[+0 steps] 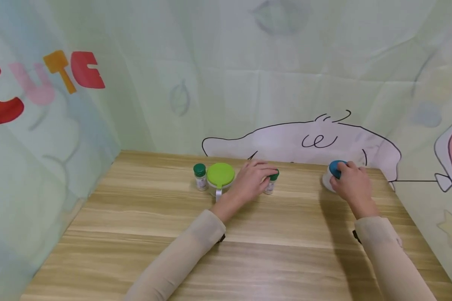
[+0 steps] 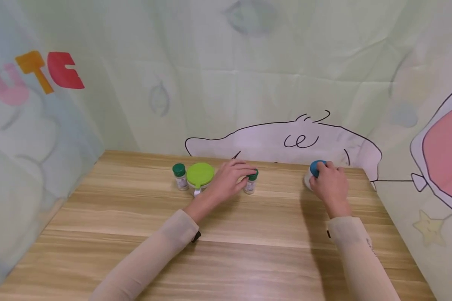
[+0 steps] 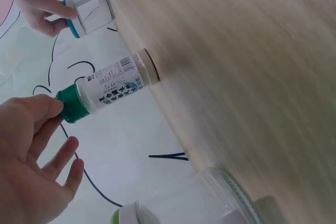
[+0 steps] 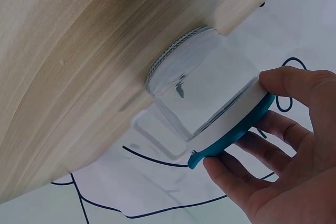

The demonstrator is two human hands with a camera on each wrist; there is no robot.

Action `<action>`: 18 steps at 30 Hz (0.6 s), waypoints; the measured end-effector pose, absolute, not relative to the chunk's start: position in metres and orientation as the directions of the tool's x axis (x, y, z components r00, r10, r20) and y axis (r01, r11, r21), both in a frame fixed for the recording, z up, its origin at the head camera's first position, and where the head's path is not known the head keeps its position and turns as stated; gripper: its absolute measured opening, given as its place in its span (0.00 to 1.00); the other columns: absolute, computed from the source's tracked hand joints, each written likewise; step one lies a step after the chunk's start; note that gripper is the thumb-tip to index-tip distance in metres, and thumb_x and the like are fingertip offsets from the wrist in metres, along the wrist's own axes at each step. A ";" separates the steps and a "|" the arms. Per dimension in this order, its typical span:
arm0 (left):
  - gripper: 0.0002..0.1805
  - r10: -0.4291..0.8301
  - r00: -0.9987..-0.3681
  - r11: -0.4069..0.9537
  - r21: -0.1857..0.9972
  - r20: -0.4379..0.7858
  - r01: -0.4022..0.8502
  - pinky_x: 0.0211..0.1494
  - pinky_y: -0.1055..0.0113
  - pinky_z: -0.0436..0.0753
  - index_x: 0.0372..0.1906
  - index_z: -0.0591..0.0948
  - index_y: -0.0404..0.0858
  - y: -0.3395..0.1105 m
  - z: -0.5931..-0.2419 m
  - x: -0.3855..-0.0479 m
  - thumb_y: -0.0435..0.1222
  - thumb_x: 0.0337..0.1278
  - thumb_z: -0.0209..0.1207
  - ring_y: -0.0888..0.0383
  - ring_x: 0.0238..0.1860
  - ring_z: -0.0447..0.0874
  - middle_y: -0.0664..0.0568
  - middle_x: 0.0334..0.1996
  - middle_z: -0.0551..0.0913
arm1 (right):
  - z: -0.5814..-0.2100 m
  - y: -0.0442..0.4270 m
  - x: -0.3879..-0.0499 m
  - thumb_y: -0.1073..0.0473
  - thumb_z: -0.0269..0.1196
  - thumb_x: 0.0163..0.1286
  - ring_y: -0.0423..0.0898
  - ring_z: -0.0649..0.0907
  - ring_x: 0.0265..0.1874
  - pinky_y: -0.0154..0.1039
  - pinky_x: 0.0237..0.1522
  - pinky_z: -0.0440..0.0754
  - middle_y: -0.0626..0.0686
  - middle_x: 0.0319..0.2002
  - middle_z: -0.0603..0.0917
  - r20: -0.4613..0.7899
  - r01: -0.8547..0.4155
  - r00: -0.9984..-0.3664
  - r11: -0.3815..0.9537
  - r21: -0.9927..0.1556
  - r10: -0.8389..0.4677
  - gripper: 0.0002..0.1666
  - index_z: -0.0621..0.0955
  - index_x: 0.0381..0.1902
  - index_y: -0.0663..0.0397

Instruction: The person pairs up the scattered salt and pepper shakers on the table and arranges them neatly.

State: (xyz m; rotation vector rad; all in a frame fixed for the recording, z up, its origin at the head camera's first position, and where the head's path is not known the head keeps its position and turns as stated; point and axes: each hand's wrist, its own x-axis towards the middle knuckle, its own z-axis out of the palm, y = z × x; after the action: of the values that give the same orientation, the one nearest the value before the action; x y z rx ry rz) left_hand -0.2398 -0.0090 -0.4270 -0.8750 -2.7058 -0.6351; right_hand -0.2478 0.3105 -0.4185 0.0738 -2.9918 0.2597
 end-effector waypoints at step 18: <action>0.18 0.444 -0.806 0.761 0.311 0.391 0.570 0.63 0.57 0.78 0.61 0.88 0.47 -0.005 -0.434 -0.234 0.32 0.71 0.63 0.54 0.60 0.80 0.57 0.61 0.87 | -0.419 0.311 -0.247 0.56 0.58 0.75 0.77 0.73 0.53 0.74 0.55 0.77 0.75 0.59 0.74 0.146 -0.083 -0.987 0.984 -0.159 -0.060 0.27 0.73 0.64 0.69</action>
State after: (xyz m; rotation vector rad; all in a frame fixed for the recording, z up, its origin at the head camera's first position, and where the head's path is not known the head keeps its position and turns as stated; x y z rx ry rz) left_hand -0.2340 -0.0048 -0.4340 -0.7866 -2.6640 -0.6083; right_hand -0.2469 0.3112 -0.4192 0.1085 -2.9883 0.2479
